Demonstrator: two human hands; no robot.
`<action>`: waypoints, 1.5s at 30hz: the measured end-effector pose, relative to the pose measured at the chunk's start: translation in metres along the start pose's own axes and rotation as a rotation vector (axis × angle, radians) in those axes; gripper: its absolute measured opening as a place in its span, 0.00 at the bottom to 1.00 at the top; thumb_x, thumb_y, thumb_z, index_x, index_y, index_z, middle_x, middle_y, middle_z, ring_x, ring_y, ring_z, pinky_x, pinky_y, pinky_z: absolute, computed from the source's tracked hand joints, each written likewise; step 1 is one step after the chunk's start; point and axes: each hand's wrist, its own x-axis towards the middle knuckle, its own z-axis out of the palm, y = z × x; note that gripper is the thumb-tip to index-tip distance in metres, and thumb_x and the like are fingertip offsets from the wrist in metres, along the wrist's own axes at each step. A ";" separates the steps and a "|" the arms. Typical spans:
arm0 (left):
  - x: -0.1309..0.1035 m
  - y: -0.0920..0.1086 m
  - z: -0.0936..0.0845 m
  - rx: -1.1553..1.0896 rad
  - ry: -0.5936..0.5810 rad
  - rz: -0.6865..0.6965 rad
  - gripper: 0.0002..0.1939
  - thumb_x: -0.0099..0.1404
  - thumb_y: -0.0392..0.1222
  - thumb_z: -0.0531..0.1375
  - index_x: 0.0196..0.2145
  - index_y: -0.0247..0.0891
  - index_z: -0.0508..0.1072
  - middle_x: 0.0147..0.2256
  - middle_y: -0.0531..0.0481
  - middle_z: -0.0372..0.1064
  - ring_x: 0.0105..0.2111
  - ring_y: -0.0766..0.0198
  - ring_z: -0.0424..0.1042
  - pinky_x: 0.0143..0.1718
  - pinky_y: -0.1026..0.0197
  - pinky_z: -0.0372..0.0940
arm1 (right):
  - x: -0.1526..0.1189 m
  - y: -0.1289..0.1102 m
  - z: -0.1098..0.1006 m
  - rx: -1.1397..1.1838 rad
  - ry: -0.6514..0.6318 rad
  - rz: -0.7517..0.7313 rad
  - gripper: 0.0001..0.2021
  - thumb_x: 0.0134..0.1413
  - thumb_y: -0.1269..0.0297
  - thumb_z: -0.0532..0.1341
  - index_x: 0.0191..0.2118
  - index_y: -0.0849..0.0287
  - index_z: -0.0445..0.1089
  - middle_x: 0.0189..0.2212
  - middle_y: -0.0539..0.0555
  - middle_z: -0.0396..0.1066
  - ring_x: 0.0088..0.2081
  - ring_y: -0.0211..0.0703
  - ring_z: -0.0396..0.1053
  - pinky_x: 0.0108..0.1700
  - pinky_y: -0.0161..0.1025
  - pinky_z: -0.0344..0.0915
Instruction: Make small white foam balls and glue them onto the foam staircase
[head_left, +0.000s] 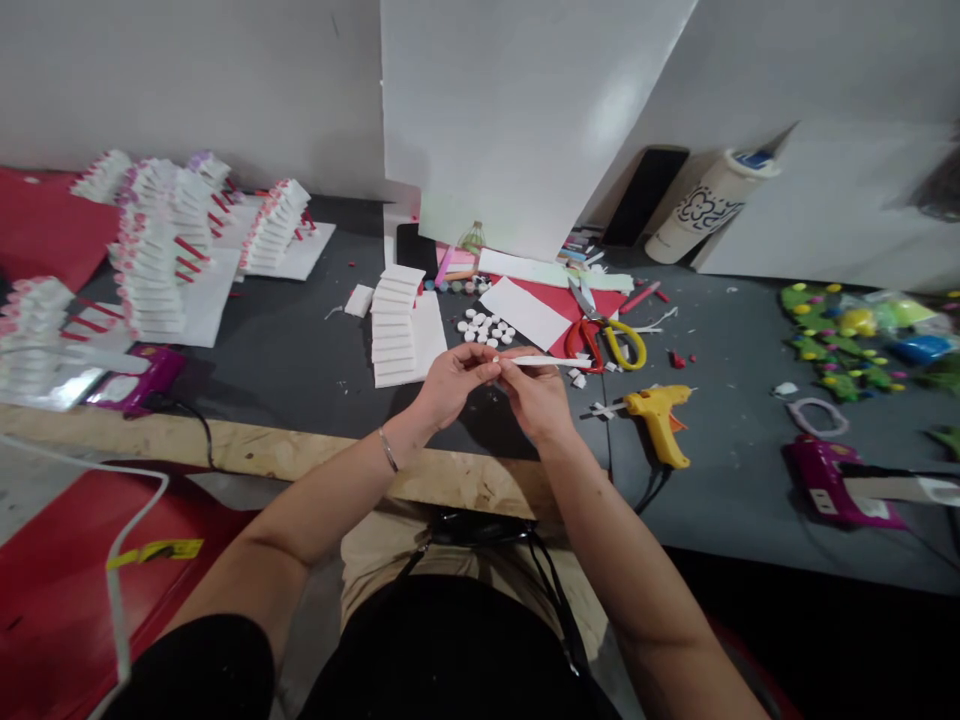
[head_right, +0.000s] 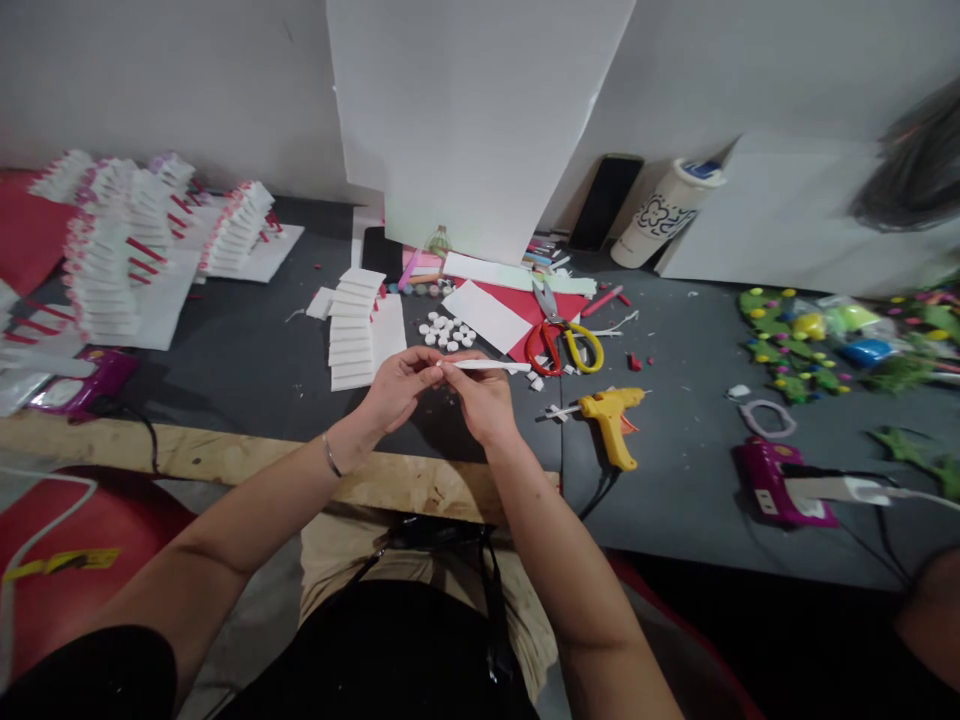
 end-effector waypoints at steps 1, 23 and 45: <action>0.000 0.000 0.000 -0.002 -0.006 -0.005 0.18 0.43 0.47 0.76 0.28 0.35 0.77 0.25 0.55 0.71 0.26 0.71 0.66 0.30 0.66 0.64 | 0.000 0.000 -0.001 -0.001 -0.007 0.013 0.14 0.36 0.55 0.74 0.27 0.55 0.73 0.24 0.45 0.73 0.24 0.35 0.66 0.28 0.35 0.64; 0.002 0.002 -0.006 0.062 -0.060 0.031 0.17 0.49 0.48 0.73 0.32 0.37 0.76 0.25 0.53 0.71 0.26 0.69 0.69 0.31 0.64 0.65 | -0.001 -0.007 -0.010 -0.134 0.003 -0.124 0.09 0.41 0.60 0.72 0.30 0.55 0.76 0.26 0.46 0.74 0.27 0.35 0.67 0.29 0.34 0.64; 0.004 0.000 -0.006 0.107 -0.015 0.046 0.17 0.47 0.47 0.74 0.29 0.35 0.74 0.24 0.56 0.67 0.24 0.73 0.64 0.28 0.67 0.61 | 0.001 -0.009 -0.009 -0.123 -0.041 -0.050 0.10 0.41 0.58 0.71 0.29 0.56 0.75 0.23 0.46 0.71 0.24 0.33 0.63 0.27 0.33 0.61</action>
